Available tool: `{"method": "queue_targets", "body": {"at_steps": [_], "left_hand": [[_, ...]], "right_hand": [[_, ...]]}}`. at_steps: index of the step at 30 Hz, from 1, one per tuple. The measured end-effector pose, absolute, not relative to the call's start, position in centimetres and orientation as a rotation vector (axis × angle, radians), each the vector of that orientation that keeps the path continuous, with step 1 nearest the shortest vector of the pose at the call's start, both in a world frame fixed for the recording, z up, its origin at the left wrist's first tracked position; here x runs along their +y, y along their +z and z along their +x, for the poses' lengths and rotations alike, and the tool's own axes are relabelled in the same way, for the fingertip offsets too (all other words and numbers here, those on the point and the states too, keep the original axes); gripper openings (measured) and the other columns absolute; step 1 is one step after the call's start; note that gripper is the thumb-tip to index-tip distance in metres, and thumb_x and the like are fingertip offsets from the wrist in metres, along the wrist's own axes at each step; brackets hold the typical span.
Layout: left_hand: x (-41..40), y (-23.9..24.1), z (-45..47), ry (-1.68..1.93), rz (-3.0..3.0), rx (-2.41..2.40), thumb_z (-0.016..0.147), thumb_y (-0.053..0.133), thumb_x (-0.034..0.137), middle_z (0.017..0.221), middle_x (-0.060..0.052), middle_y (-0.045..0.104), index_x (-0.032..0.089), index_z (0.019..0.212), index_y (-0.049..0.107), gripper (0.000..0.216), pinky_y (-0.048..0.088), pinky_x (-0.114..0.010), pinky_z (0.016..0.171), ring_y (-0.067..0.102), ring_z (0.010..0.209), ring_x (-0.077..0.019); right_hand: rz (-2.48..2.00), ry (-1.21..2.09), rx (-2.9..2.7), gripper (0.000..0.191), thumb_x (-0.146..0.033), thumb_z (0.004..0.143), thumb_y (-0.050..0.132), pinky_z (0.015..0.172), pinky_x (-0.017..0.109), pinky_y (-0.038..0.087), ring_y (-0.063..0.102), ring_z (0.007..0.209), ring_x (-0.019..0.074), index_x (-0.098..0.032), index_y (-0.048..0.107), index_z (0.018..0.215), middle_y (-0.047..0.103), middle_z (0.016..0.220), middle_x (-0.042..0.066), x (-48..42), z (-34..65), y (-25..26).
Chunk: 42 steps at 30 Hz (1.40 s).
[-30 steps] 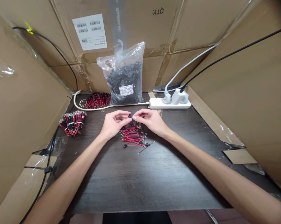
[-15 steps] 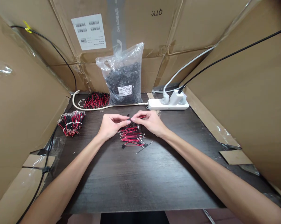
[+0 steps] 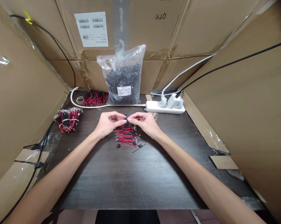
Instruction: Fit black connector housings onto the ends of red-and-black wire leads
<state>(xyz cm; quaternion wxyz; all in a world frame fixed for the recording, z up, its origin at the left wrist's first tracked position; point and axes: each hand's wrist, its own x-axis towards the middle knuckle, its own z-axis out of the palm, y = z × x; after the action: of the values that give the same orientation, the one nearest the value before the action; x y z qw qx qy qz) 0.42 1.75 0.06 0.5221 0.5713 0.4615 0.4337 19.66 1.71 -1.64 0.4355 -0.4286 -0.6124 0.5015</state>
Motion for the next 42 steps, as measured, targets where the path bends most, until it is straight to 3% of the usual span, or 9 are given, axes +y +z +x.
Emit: {"method": "queue_targets", "body": {"at_steps": [16,27,34,38,42], "left_hand": [[1.8,-0.3,0.5,1.146,1.346,1.147,0.057,0.085,0.025,0.069,-0.005,0.072,0.015,0.075,0.077,0.022,0.047,-0.027,0.062,0.060,0.060,-0.0131],[2.1,-0.1,0.8,1.318,1.169,1.246,0.054,0.082,0.021,0.065,-0.002,0.069,0.016,0.072,0.076,0.019,0.048,-0.029,0.065,0.058,0.061,-0.0131],[2.3,-0.5,0.6,1.364,1.190,1.187,0.061,0.079,0.023,0.072,-0.001,0.069,0.014,0.089,0.073,0.030,0.044,-0.025,0.062,0.057,0.066,-0.0121],[2.3,-0.7,0.7,1.355,1.178,1.166,0.063,0.081,0.028,0.075,-0.001,0.070,0.014,0.111,0.060,0.054,0.044,-0.024,0.061,0.060,0.068,-0.0127],[2.3,-0.5,0.9,1.304,1.178,1.181,0.064,0.082,0.031,0.075,-0.001,0.071,0.016,0.114,0.053,0.059,0.044,-0.024,0.060,0.063,0.070,-0.0142]], "right_hand": [[-1.105,1.303,-1.400,0.034,-0.041,0.070,0.077,0.060,0.029,0.046,0.058,0.068,0.0148,-0.019,0.074,0.095,0.070,0.078,0.004,1.7,20.3,-1.5],[-1.139,1.268,-1.229,0.036,-0.043,0.062,0.083,0.058,0.030,0.046,0.056,0.063,0.0138,-0.016,0.072,0.084,0.070,0.076,0.006,2.2,20.3,-1.5],[-1.135,1.387,-1.461,0.034,-0.037,0.067,0.078,0.050,0.027,0.042,0.060,0.061,0.0152,-0.017,0.071,0.094,0.072,0.075,0.005,1.8,20.3,-0.9],[-1.129,1.353,-1.505,0.033,-0.036,0.069,0.078,0.054,0.028,0.044,0.066,0.068,0.0176,-0.017,0.069,0.094,0.074,0.077,0.006,1.6,20.2,-0.6],[-1.142,1.304,-1.426,0.039,-0.040,0.067,0.080,0.056,0.029,0.046,0.066,0.066,0.0178,-0.017,0.066,0.094,0.075,0.077,0.006,1.8,20.0,-0.8]]}}
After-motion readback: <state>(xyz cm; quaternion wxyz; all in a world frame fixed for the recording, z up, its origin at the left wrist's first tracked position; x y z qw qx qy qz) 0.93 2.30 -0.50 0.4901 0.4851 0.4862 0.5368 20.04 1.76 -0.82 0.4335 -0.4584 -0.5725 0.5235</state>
